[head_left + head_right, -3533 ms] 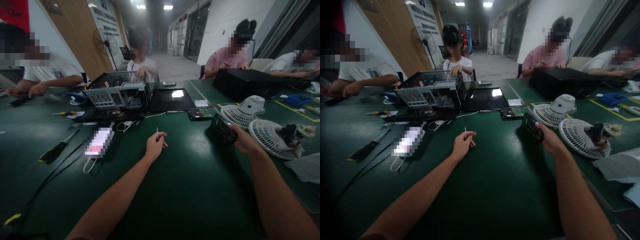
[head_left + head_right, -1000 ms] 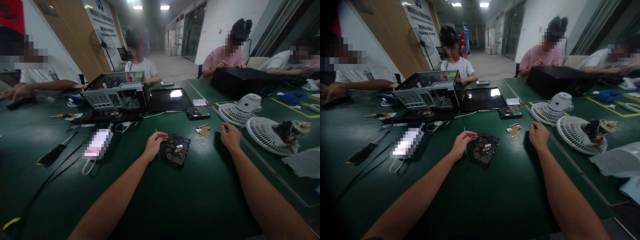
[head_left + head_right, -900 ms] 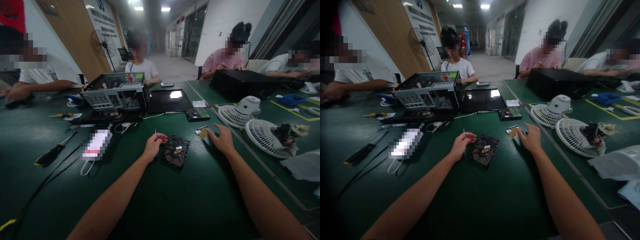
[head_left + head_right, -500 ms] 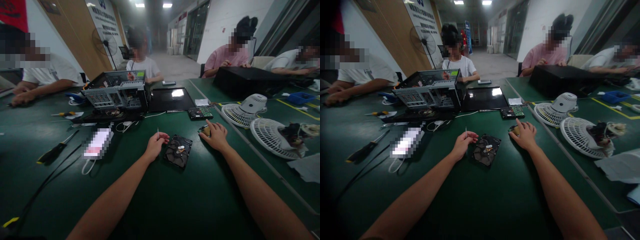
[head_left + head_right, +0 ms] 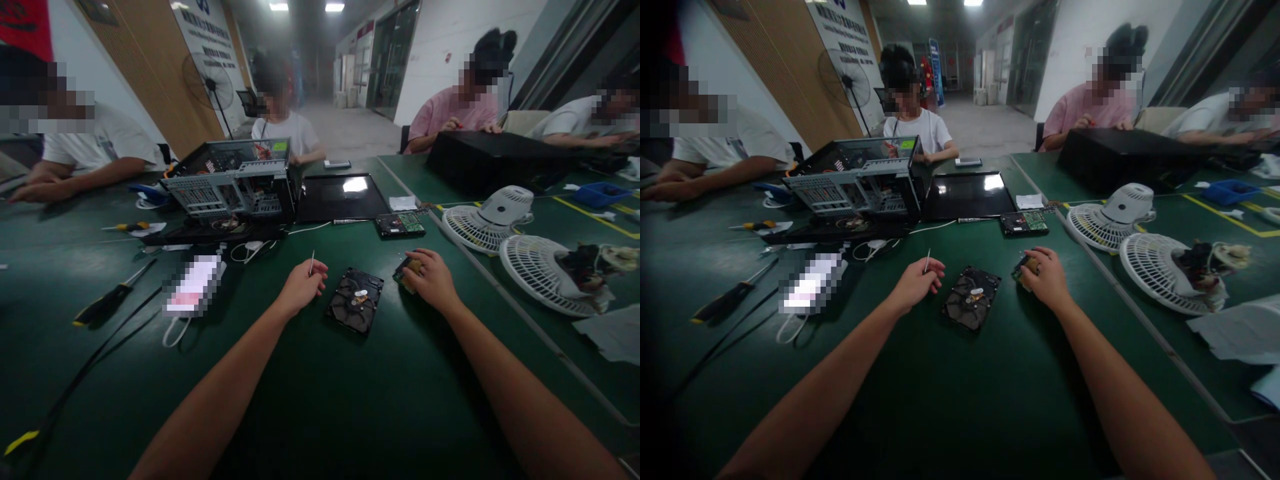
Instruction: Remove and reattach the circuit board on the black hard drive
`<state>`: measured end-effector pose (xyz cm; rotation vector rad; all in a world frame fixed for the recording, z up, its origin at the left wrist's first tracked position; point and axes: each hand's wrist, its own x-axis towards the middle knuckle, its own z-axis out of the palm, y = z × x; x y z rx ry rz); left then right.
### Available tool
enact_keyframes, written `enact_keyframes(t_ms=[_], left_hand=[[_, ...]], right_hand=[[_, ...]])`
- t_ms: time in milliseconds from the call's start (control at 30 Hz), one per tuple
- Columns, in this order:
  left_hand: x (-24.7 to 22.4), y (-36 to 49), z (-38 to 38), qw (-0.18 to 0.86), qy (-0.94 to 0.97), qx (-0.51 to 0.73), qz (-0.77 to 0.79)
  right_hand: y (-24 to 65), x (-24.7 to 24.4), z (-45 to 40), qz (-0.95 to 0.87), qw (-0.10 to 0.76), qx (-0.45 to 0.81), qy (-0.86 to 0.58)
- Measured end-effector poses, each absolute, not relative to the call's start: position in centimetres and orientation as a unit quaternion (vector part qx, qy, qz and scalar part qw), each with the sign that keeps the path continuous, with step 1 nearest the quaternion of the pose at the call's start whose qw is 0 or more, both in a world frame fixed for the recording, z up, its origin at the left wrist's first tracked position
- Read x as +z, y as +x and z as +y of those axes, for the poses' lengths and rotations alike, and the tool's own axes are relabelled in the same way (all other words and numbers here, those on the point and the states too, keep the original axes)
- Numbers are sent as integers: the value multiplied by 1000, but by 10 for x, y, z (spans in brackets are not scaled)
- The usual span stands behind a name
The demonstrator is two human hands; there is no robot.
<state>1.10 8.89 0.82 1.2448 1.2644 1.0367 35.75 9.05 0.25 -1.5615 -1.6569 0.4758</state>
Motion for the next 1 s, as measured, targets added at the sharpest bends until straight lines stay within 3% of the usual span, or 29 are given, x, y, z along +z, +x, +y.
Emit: enact_keyframes(t_ms=[133,267,600,700,900,1000], left_hand=[[26,-9,79,566,553,283,542],[39,-9,64,626,549,143,536],[41,1,63,696,509,176,475],[41,-4,69,653,499,232,520],[44,-19,85,436,577,347,598],[53,-15,80,335,641,374,580]], right_hand=[[350,6,90,-515,461,461,-556],[349,17,84,-466,380,624,-499],[351,41,71,-509,284,679,-447],[353,43,70,-533,259,673,-442],[340,47,58,-561,179,722,-363],[326,43,55,-532,214,749,-333]])
